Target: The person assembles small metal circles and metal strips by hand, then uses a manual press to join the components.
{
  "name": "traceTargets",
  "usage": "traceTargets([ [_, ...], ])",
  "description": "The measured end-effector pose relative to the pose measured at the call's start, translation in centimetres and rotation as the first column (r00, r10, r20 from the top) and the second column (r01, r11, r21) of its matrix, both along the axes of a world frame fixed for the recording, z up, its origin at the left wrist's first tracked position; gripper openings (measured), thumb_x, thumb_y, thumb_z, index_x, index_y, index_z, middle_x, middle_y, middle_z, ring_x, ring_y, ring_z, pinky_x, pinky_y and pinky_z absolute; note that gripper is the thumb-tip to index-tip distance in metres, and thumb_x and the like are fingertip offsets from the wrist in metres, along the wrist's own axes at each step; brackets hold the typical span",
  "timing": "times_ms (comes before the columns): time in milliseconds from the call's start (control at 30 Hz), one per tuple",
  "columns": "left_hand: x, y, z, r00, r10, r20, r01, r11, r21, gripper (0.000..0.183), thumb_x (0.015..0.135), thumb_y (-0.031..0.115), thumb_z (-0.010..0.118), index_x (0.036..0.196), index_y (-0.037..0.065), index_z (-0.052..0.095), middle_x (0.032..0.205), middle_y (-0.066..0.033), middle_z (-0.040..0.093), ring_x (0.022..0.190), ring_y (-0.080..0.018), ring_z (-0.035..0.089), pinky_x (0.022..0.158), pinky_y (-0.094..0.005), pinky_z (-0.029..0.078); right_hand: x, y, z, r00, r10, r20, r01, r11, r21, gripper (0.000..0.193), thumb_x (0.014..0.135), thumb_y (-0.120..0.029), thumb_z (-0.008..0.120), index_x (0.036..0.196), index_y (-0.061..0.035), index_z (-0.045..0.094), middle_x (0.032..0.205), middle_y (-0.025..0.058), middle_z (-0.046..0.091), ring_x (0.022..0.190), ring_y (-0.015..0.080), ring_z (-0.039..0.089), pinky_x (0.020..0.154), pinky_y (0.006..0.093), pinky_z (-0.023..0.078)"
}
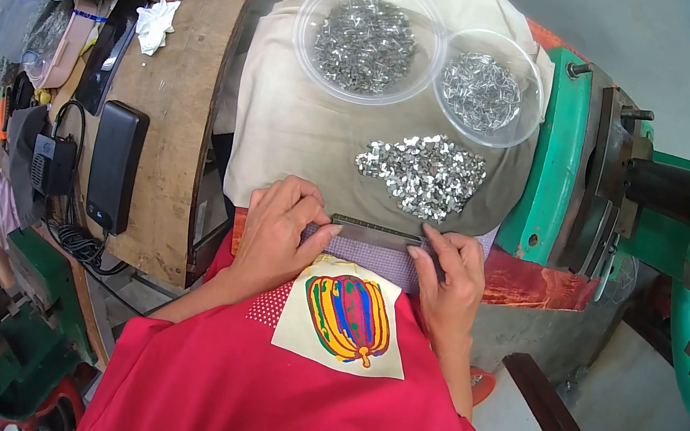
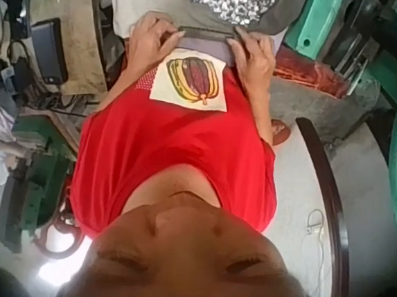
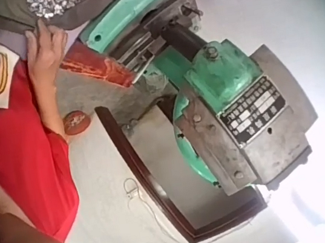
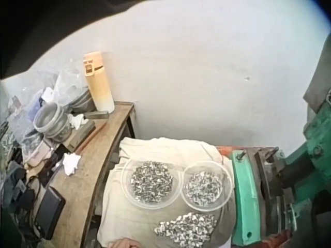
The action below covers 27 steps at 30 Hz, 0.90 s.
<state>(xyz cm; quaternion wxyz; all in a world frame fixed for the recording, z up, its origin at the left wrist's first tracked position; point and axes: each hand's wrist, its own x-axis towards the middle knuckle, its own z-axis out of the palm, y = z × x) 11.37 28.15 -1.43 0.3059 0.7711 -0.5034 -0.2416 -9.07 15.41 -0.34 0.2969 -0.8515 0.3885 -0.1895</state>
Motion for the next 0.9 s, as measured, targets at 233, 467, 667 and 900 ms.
traceTargets([
  [233,0.4,0.0,0.4,1.000,-0.017,-0.026,0.017,1.000,0.026,0.031,0.072,0.019,0.082,0.098,0.007,0.069,0.101,-0.0069,0.059,0.101,-0.0240,0.056,0.087,-0.0362,0.036,-0.5,0.2,-0.2,1.000,0.000,0.001,0.000,1.000,0.031,0.030,0.073,-0.011,0.082,0.101,-0.0039,0.075,0.088,0.0078,0.063,0.080,0.0267,0.059,0.070,0.0375,0.049],
  [467,0.9,0.4,0.5,0.977,-0.202,0.072,0.207,0.975,-0.083,0.027,0.073,0.016,0.079,0.097,0.009,0.069,0.100,-0.0039,0.061,0.096,-0.0223,0.058,0.086,-0.0373,0.037,-1.3,0.0,-0.6,0.980,0.172,0.102,-0.175,0.984,0.016,0.028,0.075,-0.007,0.080,0.099,-0.0023,0.067,0.095,0.0112,0.068,0.087,0.0280,0.064,0.073,0.0362,0.052],
  [667,1.2,-1.0,0.9,0.943,-0.182,0.278,0.235,0.957,-0.170,0.025,0.074,0.015,0.077,0.097,0.008,0.069,0.100,-0.0024,0.064,0.091,-0.0209,0.061,0.085,-0.0365,0.039,-0.6,-0.8,-1.4,0.970,0.195,0.143,-0.179,0.977,-0.119,0.030,0.076,-0.006,0.079,0.101,-0.0019,0.064,0.098,0.0112,0.066,0.086,0.0288,0.063,0.073,0.0375,0.052],
  [900,1.4,-2.5,1.4,0.915,-0.277,0.293,0.335,0.927,-0.170,0.025,0.074,0.014,0.077,0.096,0.008,0.068,0.101,-0.0027,0.065,0.092,-0.0217,0.061,0.083,-0.0361,0.040,-1.6,-1.1,-1.0,0.966,0.187,0.179,-0.165,0.978,-0.130,0.030,0.077,-0.005,0.077,0.103,-0.0008,0.062,0.100,0.0120,0.065,0.085,0.0287,0.063,0.073,0.0375,0.053],
])
